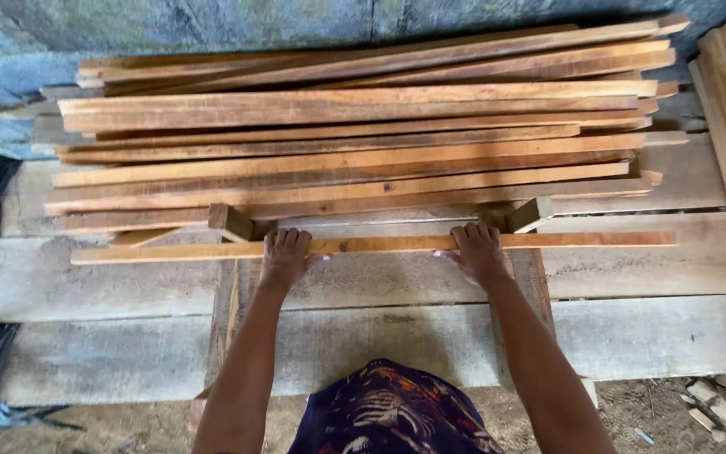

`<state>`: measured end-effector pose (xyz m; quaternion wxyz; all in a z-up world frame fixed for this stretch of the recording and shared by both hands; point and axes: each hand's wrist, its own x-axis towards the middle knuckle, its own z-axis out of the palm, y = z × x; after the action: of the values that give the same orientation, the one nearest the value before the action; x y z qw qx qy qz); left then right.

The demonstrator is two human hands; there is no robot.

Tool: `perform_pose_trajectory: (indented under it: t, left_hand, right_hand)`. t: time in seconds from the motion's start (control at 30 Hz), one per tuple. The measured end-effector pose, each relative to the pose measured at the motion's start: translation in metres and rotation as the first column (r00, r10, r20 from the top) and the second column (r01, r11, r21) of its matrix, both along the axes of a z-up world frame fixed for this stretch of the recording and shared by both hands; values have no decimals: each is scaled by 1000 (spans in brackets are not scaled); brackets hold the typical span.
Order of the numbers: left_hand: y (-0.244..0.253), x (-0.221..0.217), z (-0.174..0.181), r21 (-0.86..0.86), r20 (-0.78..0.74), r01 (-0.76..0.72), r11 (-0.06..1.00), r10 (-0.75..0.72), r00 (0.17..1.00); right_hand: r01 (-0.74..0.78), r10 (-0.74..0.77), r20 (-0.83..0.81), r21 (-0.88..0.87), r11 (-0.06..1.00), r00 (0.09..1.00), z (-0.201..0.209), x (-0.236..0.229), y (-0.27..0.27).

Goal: Organizing thin wood slats into a stack and securing them with plastic ties.

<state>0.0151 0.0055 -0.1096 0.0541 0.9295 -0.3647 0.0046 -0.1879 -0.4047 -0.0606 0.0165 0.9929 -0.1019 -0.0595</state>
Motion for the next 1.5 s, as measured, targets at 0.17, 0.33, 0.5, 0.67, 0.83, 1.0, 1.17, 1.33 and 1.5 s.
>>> perform_pose_trajectory:
  t: [0.17, 0.33, 0.5, 0.67, 0.83, 1.0, 1.17, 1.33, 1.5]
  left_hand:
    - [-4, -5, 45, -10, -195, -33, 999, 31, 980]
    - [-3, -4, 49, 33, -312, -28, 999, 36, 949]
    - [-1, 9, 34, 165, -289, 24, 986, 25, 957]
    - [11, 17, 8, 34, 94, 97, 995, -100, 991]
    - [9, -1, 35, -142, 305, 177, 974, -127, 944]
    - [7, 8, -19, 23, 156, 105, 994, -107, 982]
    - [2, 9, 8, 68, 13, 102, 992, -104, 995]
    - [-34, -11, 65, 131, -280, 13, 991, 24, 960]
    - [-116, -32, -2, -44, 20, 36, 998, -36, 999]
  right_hand:
    - [49, -34, -104, 153, 987, 994, 29, 5, 3]
    - [40, -9, -160, 191, 981, 987, 16, 3, -12]
    - [-11, 51, -198, 200, 980, 979, 37, 8, -8]
    - [-136, 142, -88, 76, 988, 986, 45, 6, -1]
    - [-278, 278, 365, -53, 959, 889, 0, 0, -6]
    - [-282, 304, 289, -115, 952, 908, -36, 9, -11]
    - [-267, 267, 97, -8, 964, 959, -11, 10, -9]
    - [-189, 186, 78, 35, 981, 979, 11, 23, 39]
    - [-301, 299, 42, 84, 950, 953, 0, 69, 104]
